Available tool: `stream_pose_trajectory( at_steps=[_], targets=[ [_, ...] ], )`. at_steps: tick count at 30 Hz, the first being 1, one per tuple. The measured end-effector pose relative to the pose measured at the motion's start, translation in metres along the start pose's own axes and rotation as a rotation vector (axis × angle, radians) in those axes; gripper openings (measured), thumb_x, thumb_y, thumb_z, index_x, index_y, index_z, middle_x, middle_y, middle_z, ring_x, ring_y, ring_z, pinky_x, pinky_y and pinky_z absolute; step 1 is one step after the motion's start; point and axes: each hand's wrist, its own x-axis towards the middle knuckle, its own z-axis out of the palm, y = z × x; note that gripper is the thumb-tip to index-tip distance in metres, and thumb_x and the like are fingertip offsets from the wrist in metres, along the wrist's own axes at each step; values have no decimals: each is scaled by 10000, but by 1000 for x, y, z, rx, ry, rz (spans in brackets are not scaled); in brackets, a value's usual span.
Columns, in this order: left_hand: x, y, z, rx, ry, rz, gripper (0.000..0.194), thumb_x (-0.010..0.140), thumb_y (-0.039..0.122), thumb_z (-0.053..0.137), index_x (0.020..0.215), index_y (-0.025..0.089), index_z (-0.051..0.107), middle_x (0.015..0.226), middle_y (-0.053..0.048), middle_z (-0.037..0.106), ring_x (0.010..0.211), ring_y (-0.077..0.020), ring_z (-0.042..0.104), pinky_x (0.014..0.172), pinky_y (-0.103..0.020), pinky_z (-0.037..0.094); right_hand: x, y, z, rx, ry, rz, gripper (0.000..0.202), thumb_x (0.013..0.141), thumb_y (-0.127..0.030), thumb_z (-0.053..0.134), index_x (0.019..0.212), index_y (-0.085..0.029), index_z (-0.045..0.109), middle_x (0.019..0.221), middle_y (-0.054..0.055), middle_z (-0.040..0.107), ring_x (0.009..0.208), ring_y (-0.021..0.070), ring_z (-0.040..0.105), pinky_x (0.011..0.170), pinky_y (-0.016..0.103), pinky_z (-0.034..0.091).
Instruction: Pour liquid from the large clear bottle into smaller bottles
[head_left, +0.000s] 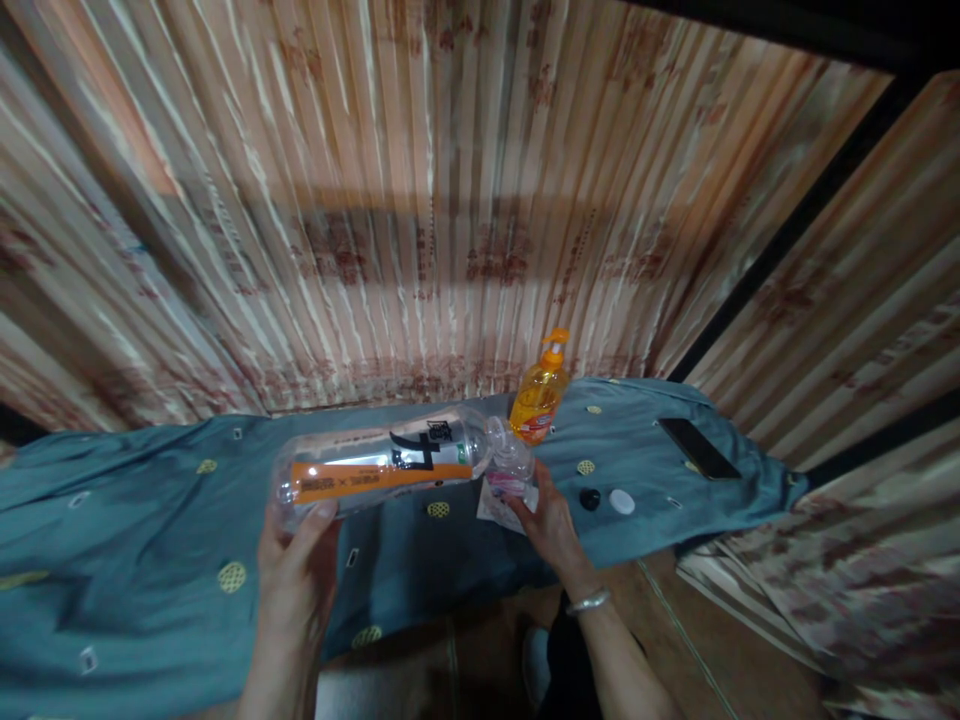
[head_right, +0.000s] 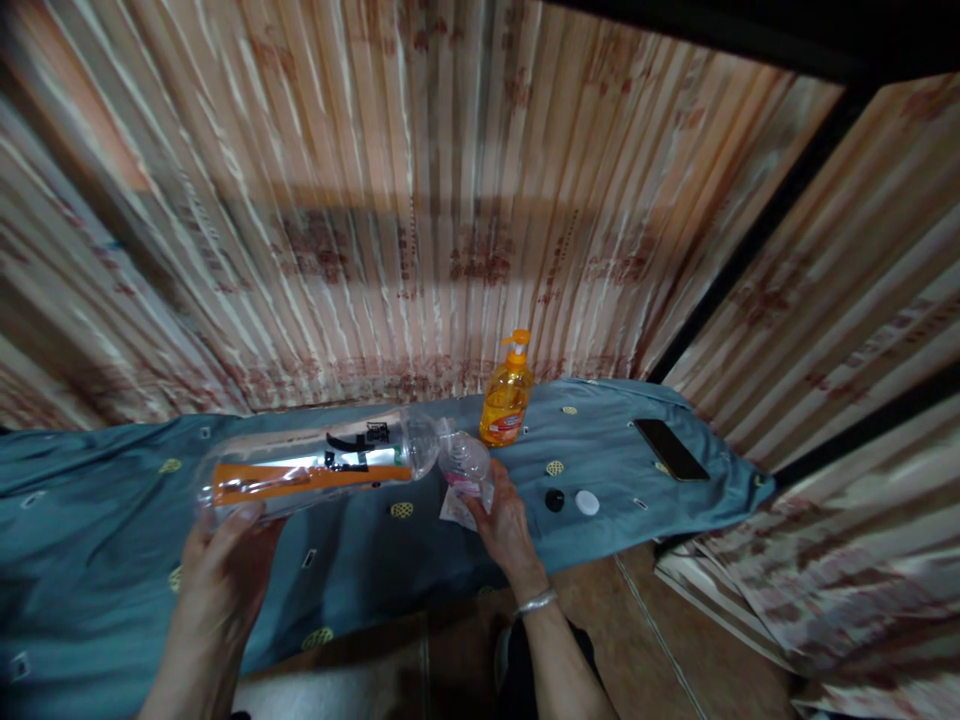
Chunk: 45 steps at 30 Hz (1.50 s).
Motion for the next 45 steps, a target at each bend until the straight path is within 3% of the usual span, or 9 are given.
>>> stream_pose_trajectory(
  at_steps=[7, 14, 21, 27, 37, 45],
  targets=[
    [-1, 0, -1, 49, -17, 41, 598, 490, 307, 938, 1050, 244, 739, 845, 10, 724, 896, -236, 670, 951, -396, 502, 0, 1, 1, -13, 14, -13, 634, 937, -537, 589, 1392, -102, 514, 1226, 237, 724, 1104, 372, 729, 923, 524, 606],
    [-2, 0, 0, 10, -11, 69, 563, 484, 215, 920, 1012, 264, 731, 913, 27, 717, 1019, -227, 656, 1078, -386, 421, -2, 3, 2, -34, 33, -19, 655, 942, -588, 560, 1392, -114, 514, 1216, 231, 728, 1094, 373, 729, 909, 525, 604],
    [-4, 3, 2, 8, 15, -13, 662, 438, 209, 936, 1062, 263, 721, 893, 21, 730, 813, -193, 659, 879, -391, 556, -2, 2, 2, -51, 39, -35, 654, 946, -586, 559, 1397, -115, 511, 1222, 232, 724, 1096, 373, 724, 902, 524, 605],
    [-5, 5, 2, 1, 19, -29, 619, 433, 285, 963, 1008, 246, 738, 879, 7, 745, 781, -186, 665, 764, -336, 588, -1, -2, -1, -28, 22, -37, 618, 953, -562, 561, 1382, -119, 523, 1243, 231, 717, 1126, 363, 716, 929, 517, 598],
    [-5, 5, 5, -18, 15, -13, 585, 444, 288, 976, 983, 250, 753, 931, 16, 744, 872, -191, 671, 792, -314, 583, -1, -3, -1, -26, 13, -19, 621, 946, -559, 580, 1379, -119, 520, 1244, 231, 716, 1133, 360, 713, 943, 512, 588],
    [-4, 4, 3, -22, 2, -5, 628, 455, 282, 976, 1038, 269, 742, 930, 20, 733, 828, -172, 658, 741, -279, 570, -2, 1, 0, -53, 17, -25, 673, 941, -600, 563, 1389, -100, 507, 1242, 253, 713, 1108, 372, 723, 921, 519, 592]
  ],
)
